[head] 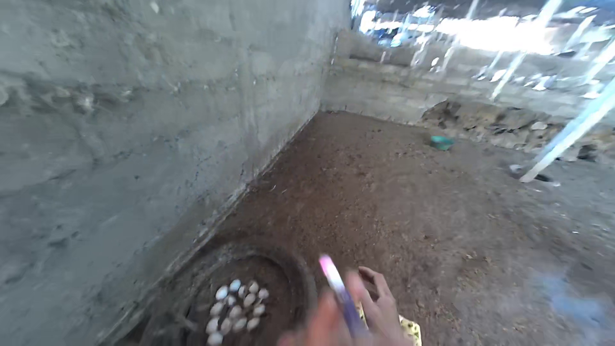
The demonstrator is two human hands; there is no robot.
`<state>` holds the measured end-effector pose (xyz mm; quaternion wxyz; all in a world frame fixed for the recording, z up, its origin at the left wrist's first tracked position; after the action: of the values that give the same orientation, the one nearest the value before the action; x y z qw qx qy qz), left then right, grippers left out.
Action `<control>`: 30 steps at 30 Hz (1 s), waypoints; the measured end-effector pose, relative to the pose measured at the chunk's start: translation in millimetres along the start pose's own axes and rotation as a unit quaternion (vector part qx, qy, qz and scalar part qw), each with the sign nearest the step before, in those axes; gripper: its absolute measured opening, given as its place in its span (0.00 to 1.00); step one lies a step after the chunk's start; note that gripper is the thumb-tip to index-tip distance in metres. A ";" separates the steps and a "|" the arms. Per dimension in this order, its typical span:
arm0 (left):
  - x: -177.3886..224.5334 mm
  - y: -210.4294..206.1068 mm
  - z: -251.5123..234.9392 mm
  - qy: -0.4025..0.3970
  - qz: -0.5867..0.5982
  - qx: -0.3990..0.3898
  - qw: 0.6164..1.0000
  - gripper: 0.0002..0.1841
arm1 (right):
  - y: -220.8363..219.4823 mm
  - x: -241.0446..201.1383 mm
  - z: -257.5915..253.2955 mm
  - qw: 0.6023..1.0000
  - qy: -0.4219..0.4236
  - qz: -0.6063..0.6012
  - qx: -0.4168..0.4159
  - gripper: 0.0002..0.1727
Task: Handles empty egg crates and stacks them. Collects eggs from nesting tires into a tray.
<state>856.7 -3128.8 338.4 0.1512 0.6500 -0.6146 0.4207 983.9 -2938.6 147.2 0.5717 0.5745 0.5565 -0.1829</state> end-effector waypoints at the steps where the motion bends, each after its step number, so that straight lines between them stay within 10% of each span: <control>1: -21.9 25.0 -2.7 0.004 -0.023 0.066 0.998 0.37 | -14.1 10.7 6.4 0.999 0.001 0.024 -0.033 0.29; 9: -113.4 184.1 46.4 0.060 -0.358 0.371 0.855 0.21 | -96.5 54.0 3.8 0.954 -0.008 0.149 -0.259 0.30; 14: -144.3 235.7 120.6 0.301 -0.286 0.443 0.795 0.20 | -142.1 -36.4 5.0 0.926 -0.050 0.084 -0.365 0.23; 19: -185.5 249.5 204.7 0.361 -0.248 0.484 0.757 0.14 | -218.2 -40.8 46.2 0.904 0.241 -0.080 -0.342 0.22; 30: -109.7 264.5 242.3 0.323 -0.236 0.587 0.703 0.12 | -304.9 -50.7 88.9 0.792 0.335 -0.043 -0.508 0.24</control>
<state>711.2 -3280.7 27.8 0.0229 0.5551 0.0172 0.8313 747.2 -3120.1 27.1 0.5501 0.2021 0.7505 0.3054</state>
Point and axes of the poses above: each hand's wrist, its own z-axis away from the middle knuckle, its own y-axis out of the back of the hand, x = y × z, the point moved 7 cm from there along -z, towards the middle knuckle, and after that the axes turned 10 degrees about y, right-handed, at the moved point
